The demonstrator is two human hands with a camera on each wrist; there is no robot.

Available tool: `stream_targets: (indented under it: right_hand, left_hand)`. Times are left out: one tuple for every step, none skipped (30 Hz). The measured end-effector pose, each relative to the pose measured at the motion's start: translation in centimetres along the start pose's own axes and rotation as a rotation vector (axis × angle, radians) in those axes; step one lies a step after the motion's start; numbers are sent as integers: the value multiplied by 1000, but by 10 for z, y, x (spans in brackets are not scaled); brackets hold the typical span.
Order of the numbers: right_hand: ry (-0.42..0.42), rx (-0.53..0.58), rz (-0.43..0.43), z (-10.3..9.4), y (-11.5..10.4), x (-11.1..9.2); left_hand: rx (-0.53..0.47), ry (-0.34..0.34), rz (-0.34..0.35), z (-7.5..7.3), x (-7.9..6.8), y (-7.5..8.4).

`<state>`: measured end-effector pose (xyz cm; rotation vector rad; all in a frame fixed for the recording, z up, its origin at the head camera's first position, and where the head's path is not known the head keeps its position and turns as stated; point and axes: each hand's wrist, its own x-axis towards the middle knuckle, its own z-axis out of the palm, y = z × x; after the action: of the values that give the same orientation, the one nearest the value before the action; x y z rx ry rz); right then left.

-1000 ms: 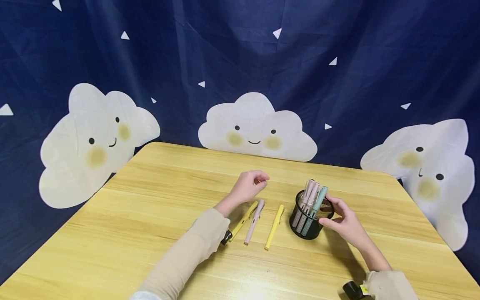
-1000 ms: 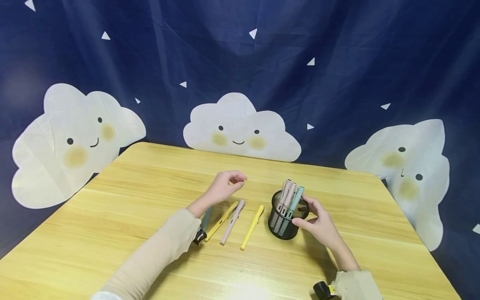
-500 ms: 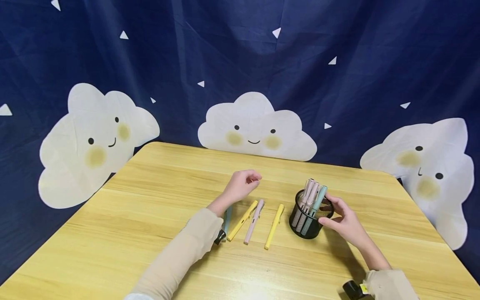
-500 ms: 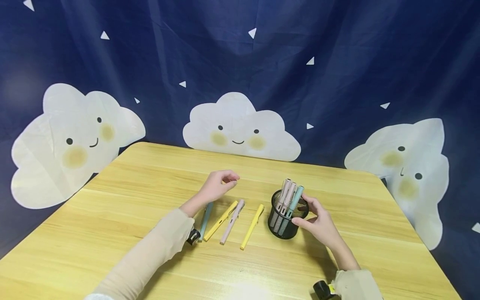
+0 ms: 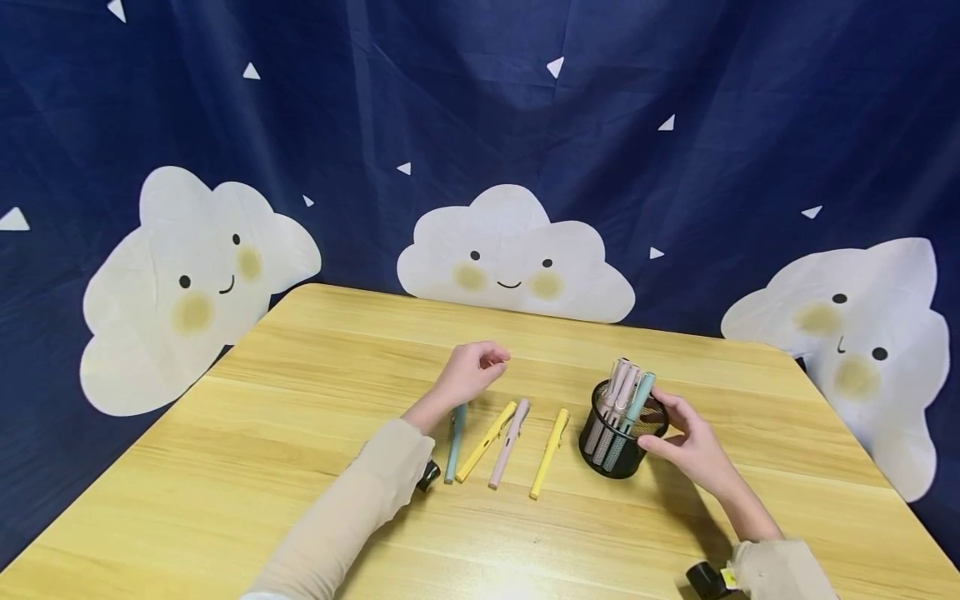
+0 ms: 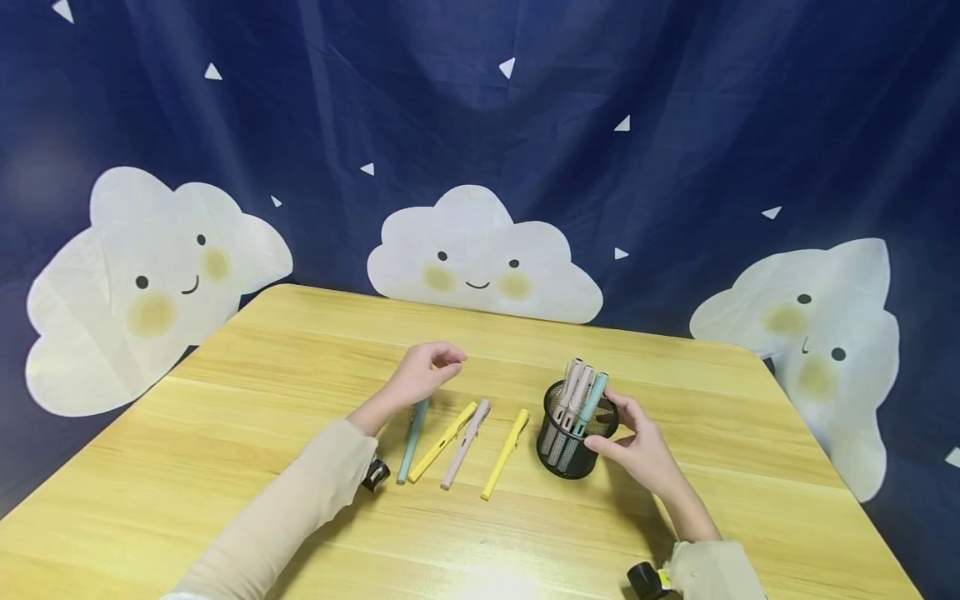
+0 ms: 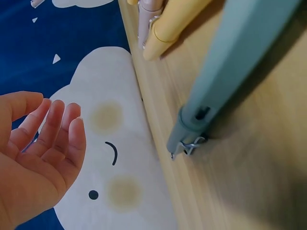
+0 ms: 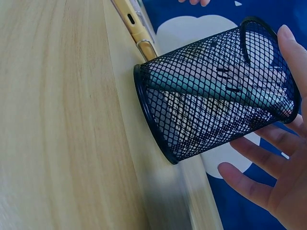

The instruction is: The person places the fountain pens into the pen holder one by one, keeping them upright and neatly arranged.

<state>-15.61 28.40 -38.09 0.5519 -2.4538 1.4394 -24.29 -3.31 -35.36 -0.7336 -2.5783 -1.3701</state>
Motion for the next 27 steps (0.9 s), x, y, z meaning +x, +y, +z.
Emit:
stream_targets:
  right_hand:
    - [1, 2, -2, 0, 0, 0]
    - [2, 6, -5, 0, 1, 0]
    - [3, 12, -8, 0, 1, 0]
    - [3, 17, -12, 0, 1, 0]
    - [3, 23, -15, 0, 1, -1]
    - [2, 27, -17, 0, 1, -1]
    - [1, 31, -17, 0, 1, -1]
    - [0, 30, -18, 0, 1, -1]
    - [0, 29, -17, 1, 1, -1]
    - [-1, 28, -17, 1, 0, -1]
    - [-1, 26, -16, 1, 0, -1]
    - [-2, 23, -16, 1, 0, -1]
    - [-2, 22, -16, 1, 0, -1]
    - [-2, 17, -16, 1, 1, -1]
    - [-2, 16, -15, 1, 1, -1]
    - [-3, 14, -16, 1, 2, -1]
    - [-5, 11, -14, 1, 2, 0]
    - [-5, 8, -13, 1, 2, 0]
    - [-6, 6, -11, 0, 2, 0]
    - [-7, 4, -9, 0, 2, 0]
    - [-8, 5, -8, 0, 2, 0]
    - [-8, 6, -7, 0, 1, 0]
    - [-8, 4, -4, 0, 1, 0]
    - [-8, 2, -2, 1, 1, 0]
    - [-9, 1, 1, 1, 0, 0]
    - [-8, -1, 3, 1, 0, 0]
    - [-9, 0, 5, 1, 0, 0]
  left_hand:
    - [2, 1, -5, 0, -1, 0]
    - [2, 1, -10, -1, -1, -1]
    - [4, 1, -18, -1, -2, -1]
    - [5, 2, -27, -2, -2, -1]
    - [7, 2, -35, -2, -2, -2]
    - [8, 2, -45, -3, -3, -2]
    - [10, 1, -53, -3, -3, -3]
    - [12, 2, -57, -3, -3, -5]
    - [15, 2, -63, -4, -3, -6]
    - [16, 2, -67, -4, -3, -8]
    - [18, 2, -70, -4, -3, -9]
    - [18, 2, -71, -4, -3, -10]
    - [19, 2, -70, -5, -3, -11]
    - [19, 2, -71, -5, -3, -12]
    - [19, 2, -76, -6, -3, -12]
    - [21, 4, -78, -6, -3, -13]
    - [24, 4, -80, -6, -4, -14]
    - [29, 4, -82, -7, -4, -14]
    - [30, 1, -83, -7, -4, -15]
    - [31, -2, -88, -8, -4, -16]
    - [32, -9, -91, -8, -4, -16]
    - [32, -16, -92, -9, -4, -17]
    - [32, -25, -94, -9, -4, -17]
    - [31, -34, -95, -10, -4, -17]
    - [31, -43, -95, -11, -4, -18]
    - [34, -51, -98, -11, -4, -18]
    - [37, -58, -100, -12, -4, -17]
